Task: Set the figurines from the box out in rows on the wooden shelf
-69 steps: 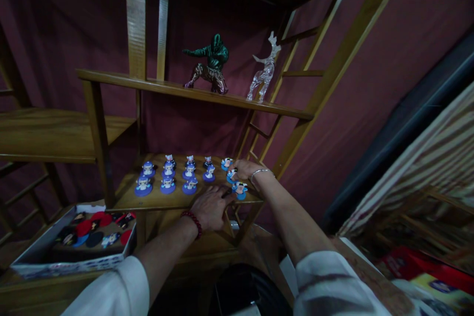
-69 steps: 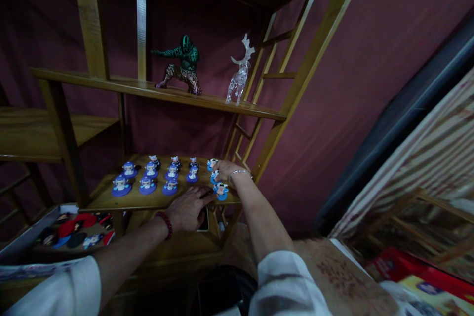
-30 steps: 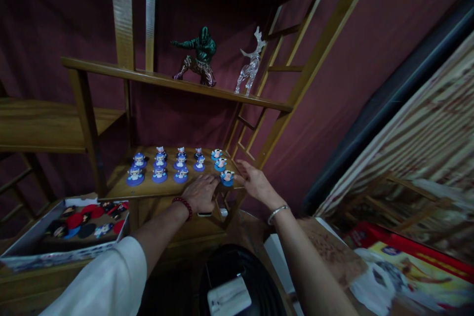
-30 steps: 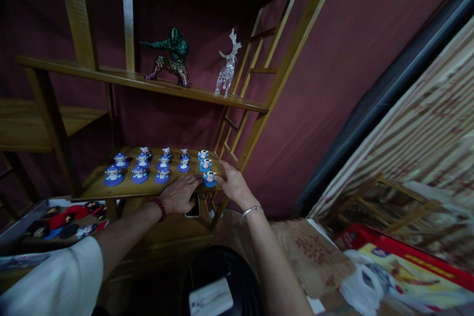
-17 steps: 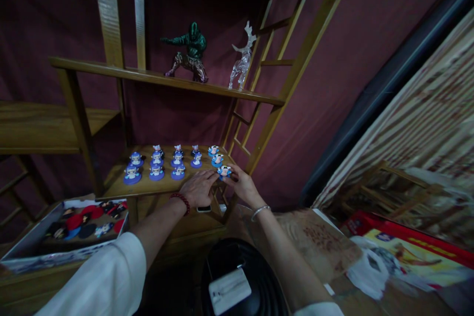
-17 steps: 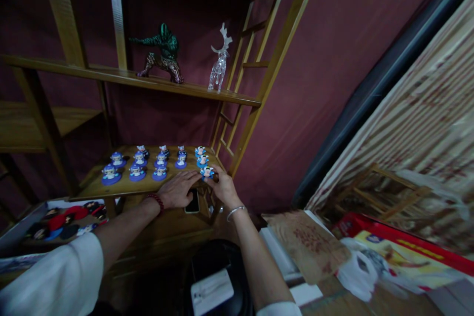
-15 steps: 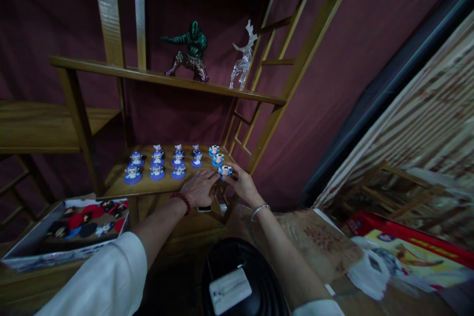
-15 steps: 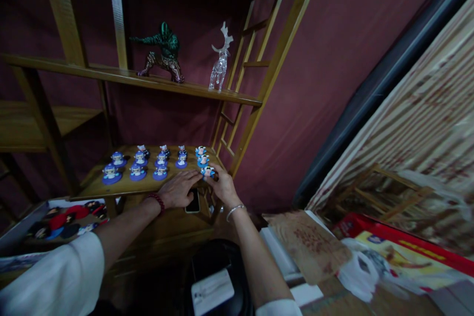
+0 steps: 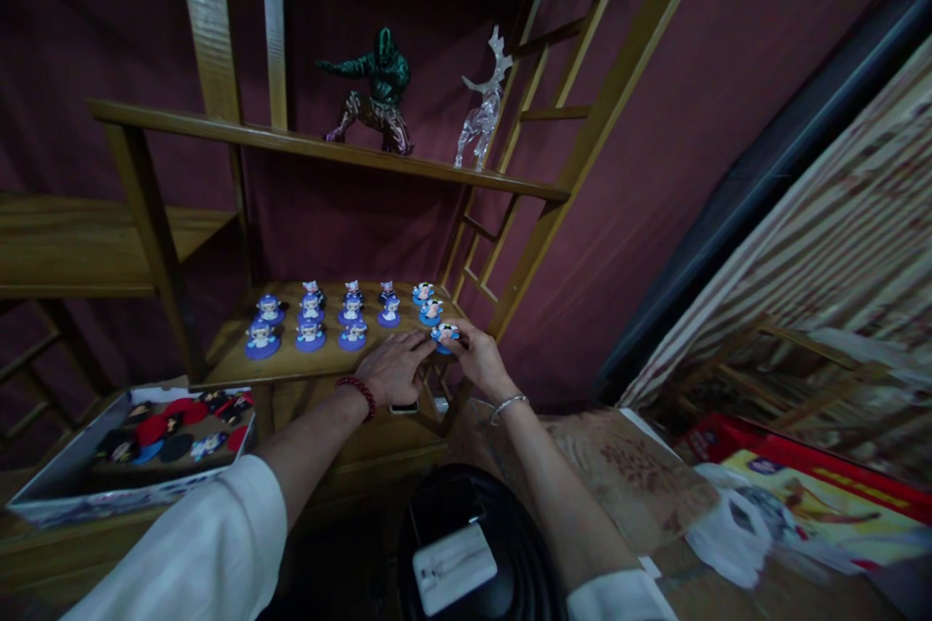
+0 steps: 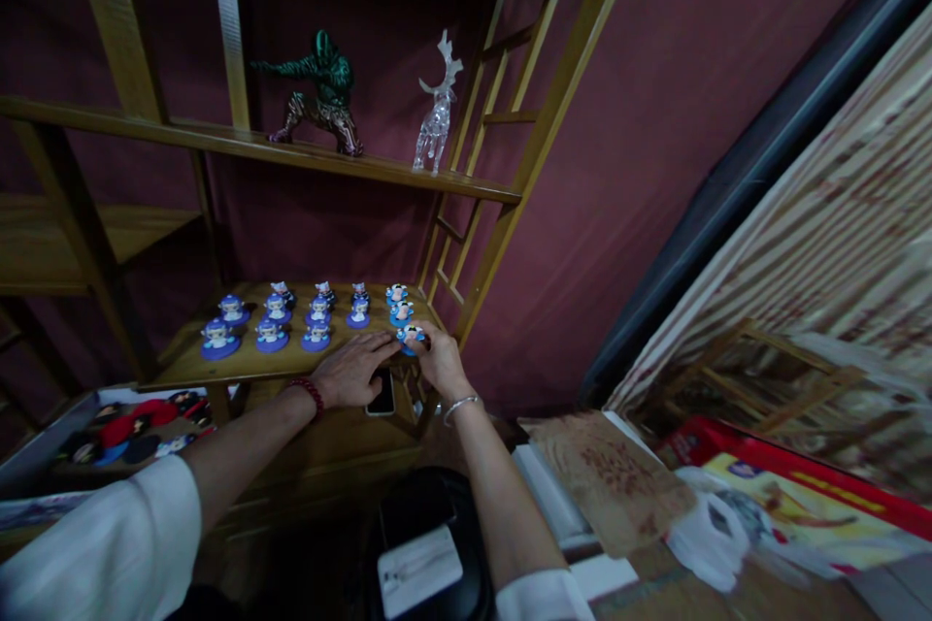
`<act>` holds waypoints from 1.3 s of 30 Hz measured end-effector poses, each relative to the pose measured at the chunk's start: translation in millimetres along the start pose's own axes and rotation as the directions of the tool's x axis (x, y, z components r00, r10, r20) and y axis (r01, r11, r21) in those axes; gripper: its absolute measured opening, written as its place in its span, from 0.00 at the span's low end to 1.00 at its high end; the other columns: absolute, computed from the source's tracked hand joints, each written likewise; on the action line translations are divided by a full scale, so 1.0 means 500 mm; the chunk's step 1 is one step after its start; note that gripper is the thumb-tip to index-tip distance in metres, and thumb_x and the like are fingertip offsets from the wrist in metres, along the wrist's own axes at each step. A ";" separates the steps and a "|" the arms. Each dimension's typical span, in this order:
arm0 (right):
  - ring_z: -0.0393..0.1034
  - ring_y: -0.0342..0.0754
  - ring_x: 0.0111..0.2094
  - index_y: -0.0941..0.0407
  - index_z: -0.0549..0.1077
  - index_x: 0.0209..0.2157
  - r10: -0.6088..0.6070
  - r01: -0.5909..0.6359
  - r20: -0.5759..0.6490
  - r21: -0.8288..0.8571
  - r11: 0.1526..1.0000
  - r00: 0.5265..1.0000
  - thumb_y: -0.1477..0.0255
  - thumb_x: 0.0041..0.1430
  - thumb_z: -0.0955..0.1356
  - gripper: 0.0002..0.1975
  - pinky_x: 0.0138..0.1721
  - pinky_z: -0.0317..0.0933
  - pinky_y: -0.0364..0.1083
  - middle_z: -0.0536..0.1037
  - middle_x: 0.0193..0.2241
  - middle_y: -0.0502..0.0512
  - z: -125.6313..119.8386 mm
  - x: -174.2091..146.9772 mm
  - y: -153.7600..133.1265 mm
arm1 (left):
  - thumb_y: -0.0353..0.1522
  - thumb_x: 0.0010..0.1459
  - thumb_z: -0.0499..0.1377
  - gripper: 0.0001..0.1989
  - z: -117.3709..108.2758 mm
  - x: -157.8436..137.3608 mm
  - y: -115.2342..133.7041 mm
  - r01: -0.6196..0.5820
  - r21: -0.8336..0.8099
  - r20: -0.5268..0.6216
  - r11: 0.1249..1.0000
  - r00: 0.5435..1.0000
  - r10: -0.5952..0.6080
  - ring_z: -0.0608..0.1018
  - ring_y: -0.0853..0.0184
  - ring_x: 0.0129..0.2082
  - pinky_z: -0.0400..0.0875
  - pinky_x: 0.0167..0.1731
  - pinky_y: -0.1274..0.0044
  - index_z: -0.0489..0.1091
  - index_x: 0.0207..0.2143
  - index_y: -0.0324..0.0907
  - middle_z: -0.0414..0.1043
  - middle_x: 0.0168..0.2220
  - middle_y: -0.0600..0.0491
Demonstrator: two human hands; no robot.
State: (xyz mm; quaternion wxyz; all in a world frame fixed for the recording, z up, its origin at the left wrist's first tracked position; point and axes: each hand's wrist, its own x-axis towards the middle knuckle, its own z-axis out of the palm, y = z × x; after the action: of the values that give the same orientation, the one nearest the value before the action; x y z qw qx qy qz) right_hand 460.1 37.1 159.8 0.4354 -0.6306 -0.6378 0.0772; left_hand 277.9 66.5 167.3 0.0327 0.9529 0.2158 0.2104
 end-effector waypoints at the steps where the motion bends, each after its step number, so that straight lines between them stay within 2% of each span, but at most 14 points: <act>1: 0.69 0.44 0.36 0.53 0.68 0.39 -0.004 0.004 -0.006 -0.006 1.000 1.000 0.70 0.51 0.64 0.12 0.42 0.62 0.45 0.75 0.35 0.49 -0.001 -0.001 -0.002 | 0.30 0.44 0.53 0.30 0.000 0.000 0.000 -0.002 0.000 -0.001 1.000 1.000 0.002 0.58 0.60 0.54 0.53 0.53 0.68 0.55 0.53 0.40 0.56 0.55 0.46; 6: 0.69 0.43 0.36 0.53 0.68 0.40 -0.031 0.030 0.039 0.040 0.999 0.999 0.70 0.51 0.64 0.12 0.42 0.62 0.45 0.74 0.35 0.49 -0.007 -0.001 -0.005 | 0.30 0.44 0.53 0.31 0.003 -0.003 0.000 0.009 0.004 0.005 1.000 1.000 -0.009 0.58 0.60 0.55 0.52 0.54 0.66 0.53 0.54 0.40 0.55 0.56 0.47; 10: 0.67 0.43 0.41 0.52 0.62 0.49 -0.046 0.038 0.057 0.131 0.991 0.997 0.72 0.47 0.67 0.24 0.45 0.61 0.45 0.71 0.42 0.51 -0.009 -0.005 0.001 | 0.30 0.44 0.53 0.31 0.007 -0.004 -0.001 0.012 0.009 -0.001 1.000 1.000 -0.012 0.58 0.60 0.55 0.51 0.54 0.67 0.53 0.54 0.39 0.56 0.55 0.46; 13: 0.64 0.45 0.46 0.52 0.59 0.51 -0.035 0.031 0.047 0.090 0.995 0.998 0.71 0.45 0.69 0.30 0.49 0.57 0.47 0.69 0.46 0.52 -0.010 -0.012 0.007 | 0.31 0.44 0.53 0.31 0.010 -0.003 -0.002 0.027 0.004 -0.003 1.000 1.000 -0.026 0.58 0.60 0.55 0.51 0.54 0.67 0.54 0.53 0.36 0.56 0.55 0.44; 21: 0.64 0.48 0.47 0.51 0.63 0.49 -0.011 0.012 0.041 -0.031 0.999 0.999 0.71 0.44 0.69 0.27 0.50 0.56 0.50 0.70 0.45 0.52 -0.011 -0.013 0.013 | 0.31 0.45 0.52 0.30 0.011 -0.002 -0.003 0.033 0.013 0.007 0.999 0.999 -0.033 0.57 0.59 0.55 0.50 0.54 0.66 0.54 0.53 0.36 0.55 0.56 0.44; 31: 0.69 0.45 0.39 0.51 0.64 0.46 0.056 -0.059 0.053 0.059 0.996 0.997 0.73 0.44 0.69 0.24 0.43 0.62 0.47 0.74 0.39 0.50 -0.001 -0.008 0.010 | 0.31 0.45 0.52 0.30 0.011 0.000 -0.004 0.031 0.004 -0.005 1.000 1.000 -0.031 0.58 0.59 0.55 0.51 0.54 0.67 0.54 0.53 0.35 0.56 0.55 0.43; 39: 0.69 0.44 0.38 0.51 0.63 0.47 0.064 -0.068 0.057 0.069 0.995 0.996 0.71 0.45 0.69 0.25 0.42 0.63 0.46 0.74 0.39 0.50 0.006 -0.002 0.028 | 0.31 0.45 0.52 0.30 0.009 0.002 -0.004 0.032 0.002 -0.002 0.999 0.999 -0.032 0.58 0.59 0.55 0.51 0.54 0.67 0.55 0.53 0.36 0.56 0.55 0.43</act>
State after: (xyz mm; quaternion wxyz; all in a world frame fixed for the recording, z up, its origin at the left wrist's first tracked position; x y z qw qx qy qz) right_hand 468.5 40.4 148.6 0.4369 -0.6331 -0.6254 0.1314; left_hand 279.8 68.7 163.0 0.0347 0.9492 0.2312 0.2106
